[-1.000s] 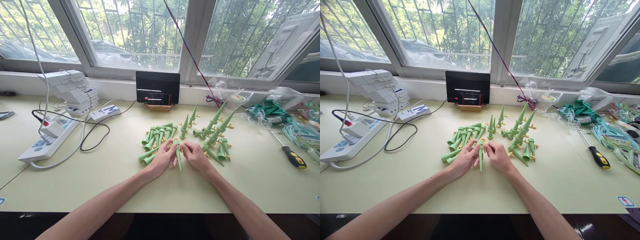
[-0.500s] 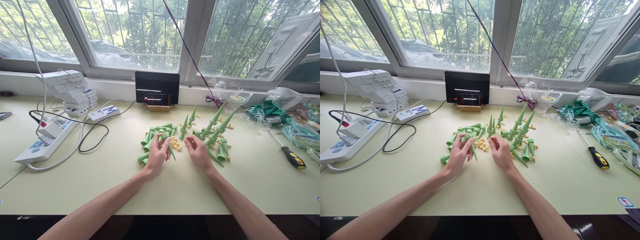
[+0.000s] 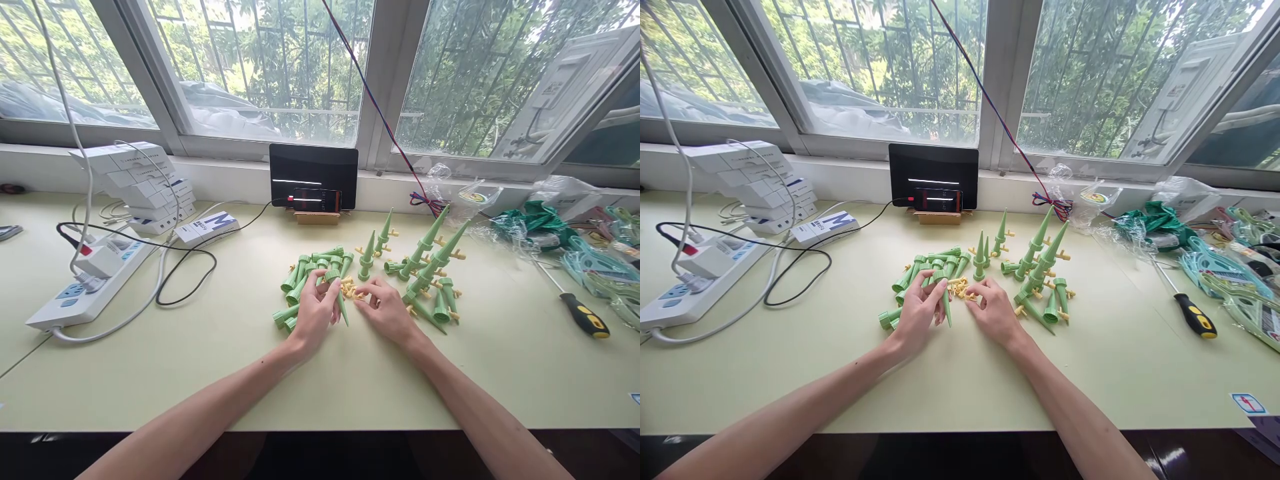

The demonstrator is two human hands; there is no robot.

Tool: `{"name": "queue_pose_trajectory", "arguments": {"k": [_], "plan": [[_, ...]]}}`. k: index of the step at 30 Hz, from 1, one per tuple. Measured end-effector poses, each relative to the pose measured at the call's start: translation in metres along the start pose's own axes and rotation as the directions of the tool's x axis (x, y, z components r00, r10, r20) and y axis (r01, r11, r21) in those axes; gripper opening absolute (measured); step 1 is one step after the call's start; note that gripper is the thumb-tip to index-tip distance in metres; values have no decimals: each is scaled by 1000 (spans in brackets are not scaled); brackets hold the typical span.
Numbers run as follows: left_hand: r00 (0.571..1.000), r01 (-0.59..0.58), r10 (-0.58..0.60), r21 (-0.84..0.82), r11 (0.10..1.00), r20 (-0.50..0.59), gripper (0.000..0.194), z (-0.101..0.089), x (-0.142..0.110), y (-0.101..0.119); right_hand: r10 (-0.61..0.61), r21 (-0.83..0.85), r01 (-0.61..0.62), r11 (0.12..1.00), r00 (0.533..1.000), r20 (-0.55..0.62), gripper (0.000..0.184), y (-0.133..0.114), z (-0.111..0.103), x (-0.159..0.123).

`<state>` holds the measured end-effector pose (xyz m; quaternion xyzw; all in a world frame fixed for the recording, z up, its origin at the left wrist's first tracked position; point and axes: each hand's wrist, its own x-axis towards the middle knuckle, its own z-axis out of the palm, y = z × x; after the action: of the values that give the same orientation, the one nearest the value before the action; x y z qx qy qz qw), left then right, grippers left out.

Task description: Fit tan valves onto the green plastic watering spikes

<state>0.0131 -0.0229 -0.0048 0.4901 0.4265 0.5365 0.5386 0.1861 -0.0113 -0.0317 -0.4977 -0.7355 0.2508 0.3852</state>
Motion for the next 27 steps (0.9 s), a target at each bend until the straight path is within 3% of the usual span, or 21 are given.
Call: {"name": "queue_pose_trajectory", "arguments": {"k": [17,27], "plan": [[996,78,-78,-17,997,43,37,1,-1,-2,-17,-73,22,997,998,58,11,-1,0,0],[987,139,-139,2,990,81,50,3,-5,6,48,112,-45,993,999,-23,24,-8,-1,-1]]}}
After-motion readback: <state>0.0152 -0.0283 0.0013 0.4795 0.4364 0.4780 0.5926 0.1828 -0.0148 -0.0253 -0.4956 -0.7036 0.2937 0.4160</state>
